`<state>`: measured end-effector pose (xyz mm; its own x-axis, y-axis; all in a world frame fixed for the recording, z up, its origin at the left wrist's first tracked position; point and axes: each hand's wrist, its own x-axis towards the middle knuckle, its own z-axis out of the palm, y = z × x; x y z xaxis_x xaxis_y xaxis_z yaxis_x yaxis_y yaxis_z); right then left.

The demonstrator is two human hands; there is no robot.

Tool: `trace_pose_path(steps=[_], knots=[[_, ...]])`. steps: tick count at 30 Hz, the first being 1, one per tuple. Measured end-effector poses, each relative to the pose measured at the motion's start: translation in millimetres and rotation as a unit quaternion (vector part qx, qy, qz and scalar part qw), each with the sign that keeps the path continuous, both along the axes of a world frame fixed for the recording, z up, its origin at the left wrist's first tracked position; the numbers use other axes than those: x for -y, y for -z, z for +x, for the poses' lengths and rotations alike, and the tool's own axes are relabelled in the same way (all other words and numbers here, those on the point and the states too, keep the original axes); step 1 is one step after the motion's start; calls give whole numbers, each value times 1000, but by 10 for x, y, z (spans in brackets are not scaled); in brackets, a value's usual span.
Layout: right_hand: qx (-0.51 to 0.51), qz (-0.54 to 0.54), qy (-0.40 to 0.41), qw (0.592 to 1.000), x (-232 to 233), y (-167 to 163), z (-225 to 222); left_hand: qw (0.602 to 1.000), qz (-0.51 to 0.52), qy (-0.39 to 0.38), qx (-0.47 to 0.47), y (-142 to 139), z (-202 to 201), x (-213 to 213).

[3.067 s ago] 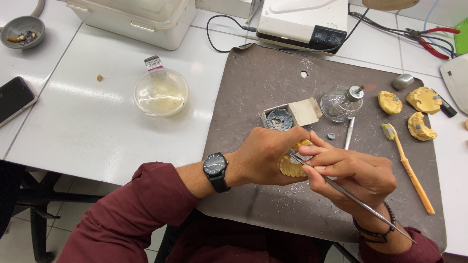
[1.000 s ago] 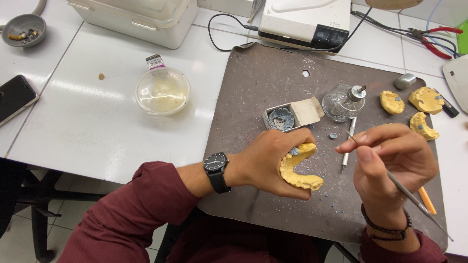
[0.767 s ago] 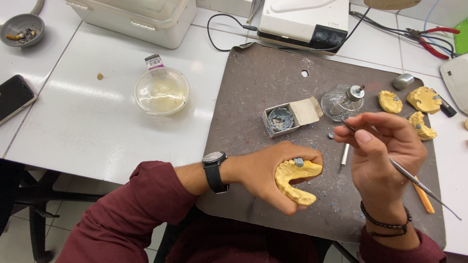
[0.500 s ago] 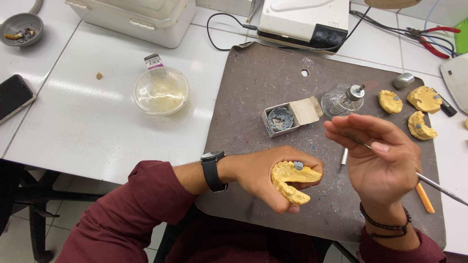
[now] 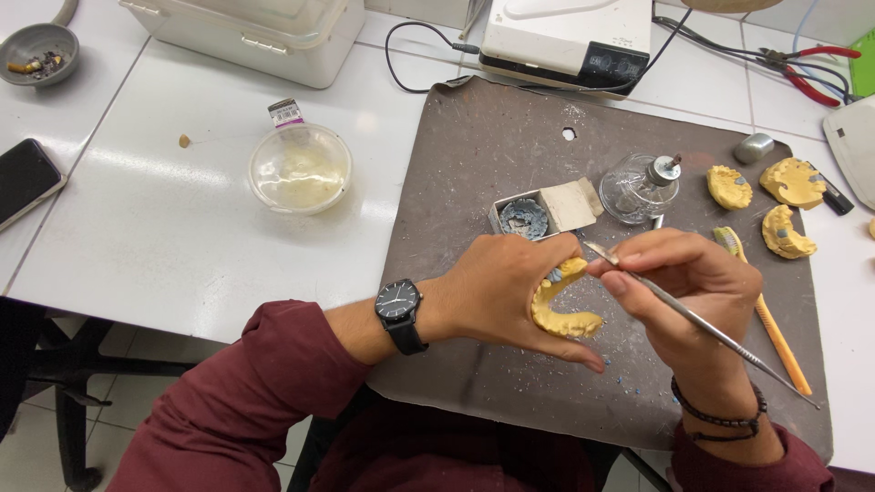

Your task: The person holds a yellow dental stone model with a partial denture framework and uses a metal wax carving instrument to shape and refine wax on the denture teeth, rotating the model to reach different areas. They occasionally pick small wax pieces from a box and continue carving, with a toothbrush and other stone models on the bench.

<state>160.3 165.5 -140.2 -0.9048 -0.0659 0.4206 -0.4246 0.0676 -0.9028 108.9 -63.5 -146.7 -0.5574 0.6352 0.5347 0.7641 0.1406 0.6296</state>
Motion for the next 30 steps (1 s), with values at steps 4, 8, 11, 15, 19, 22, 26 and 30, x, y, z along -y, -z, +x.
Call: trace_pose_path(steps=[4,8,11,15,19,22,26,30], knots=[[-94,90,-14,991,108,-83,19,996,6,-58,-70,25,-12,1],[-144,147,-28,978,179,-171,54,991,6,-80,-109,68,-27,-23],[-162,188,-25,968,220,-205,43,991,35,-75,-105,95,-59,-34],[-161,202,-8,966,249,-207,41,993,34,-74,-89,114,-57,-39],[-163,197,-3,967,253,-182,49,990,28,-82,-113,114,-50,-21],[-165,195,-5,967,247,-169,43,991,26,-79,-105,117,-54,-25],[-164,207,-3,965,239,-171,30,991,26,-76,-106,127,-60,-33],[-168,212,-2,963,250,-177,40,991,35,-69,-112,130,-56,-21]])
